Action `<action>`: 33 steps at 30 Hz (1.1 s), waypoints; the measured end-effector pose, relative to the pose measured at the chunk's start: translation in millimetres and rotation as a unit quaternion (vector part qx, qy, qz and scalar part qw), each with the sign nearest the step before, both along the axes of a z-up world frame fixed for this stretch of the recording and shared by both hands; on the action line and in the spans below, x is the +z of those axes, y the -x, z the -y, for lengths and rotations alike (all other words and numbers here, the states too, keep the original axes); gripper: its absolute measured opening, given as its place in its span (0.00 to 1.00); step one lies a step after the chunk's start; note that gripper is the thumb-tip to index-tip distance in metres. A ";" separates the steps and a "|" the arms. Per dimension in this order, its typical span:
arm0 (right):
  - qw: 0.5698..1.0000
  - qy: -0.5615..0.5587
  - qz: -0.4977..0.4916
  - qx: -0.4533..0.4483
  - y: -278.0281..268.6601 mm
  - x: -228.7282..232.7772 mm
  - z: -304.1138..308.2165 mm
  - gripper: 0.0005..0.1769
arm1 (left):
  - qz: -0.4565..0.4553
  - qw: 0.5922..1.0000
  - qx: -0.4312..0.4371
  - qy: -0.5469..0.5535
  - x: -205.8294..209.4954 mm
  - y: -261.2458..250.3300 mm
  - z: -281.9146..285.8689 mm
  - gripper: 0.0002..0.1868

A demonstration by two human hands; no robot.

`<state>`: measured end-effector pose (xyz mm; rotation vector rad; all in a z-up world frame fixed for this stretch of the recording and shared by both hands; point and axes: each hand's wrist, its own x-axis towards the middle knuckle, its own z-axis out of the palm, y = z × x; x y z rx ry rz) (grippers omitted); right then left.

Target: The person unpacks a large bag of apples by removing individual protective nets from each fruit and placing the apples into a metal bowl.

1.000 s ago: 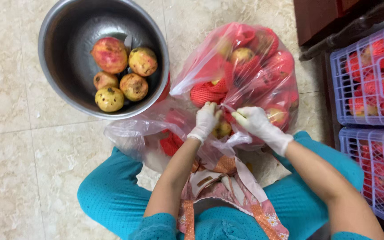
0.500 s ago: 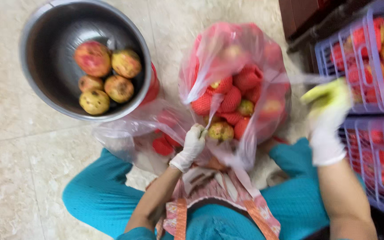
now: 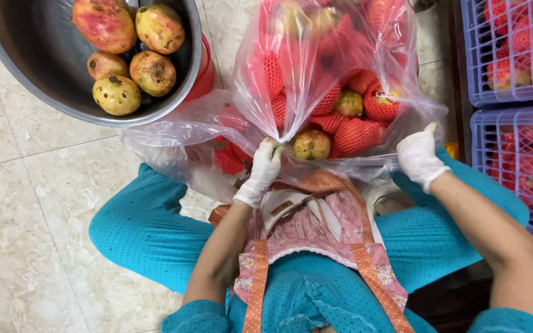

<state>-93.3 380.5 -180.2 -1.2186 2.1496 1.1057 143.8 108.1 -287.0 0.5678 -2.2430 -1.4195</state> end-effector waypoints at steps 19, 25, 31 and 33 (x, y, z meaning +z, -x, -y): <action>0.789 0.381 0.166 -0.453 -119.6 -126.7 124.5 0.68 | 0.116 0.989 0.031 -0.087 -27.0 -12.7 8.6 0.05; 0.554 0.522 0.400 -0.511 -87.1 -113.9 102.1 0.58 | 0.190 0.978 0.066 -0.057 -28.6 -17.1 40.9 0.05; 0.119 0.496 0.684 -0.521 -49.9 -5.4 97.8 0.60 | 0.213 0.972 0.089 0.036 -26.9 -11.7 53.9 0.05; 0.099 0.499 0.712 -0.484 -42.6 37.5 90.8 0.62 | 0.226 0.969 0.082 0.053 -18.1 -5.4 51.6 0.08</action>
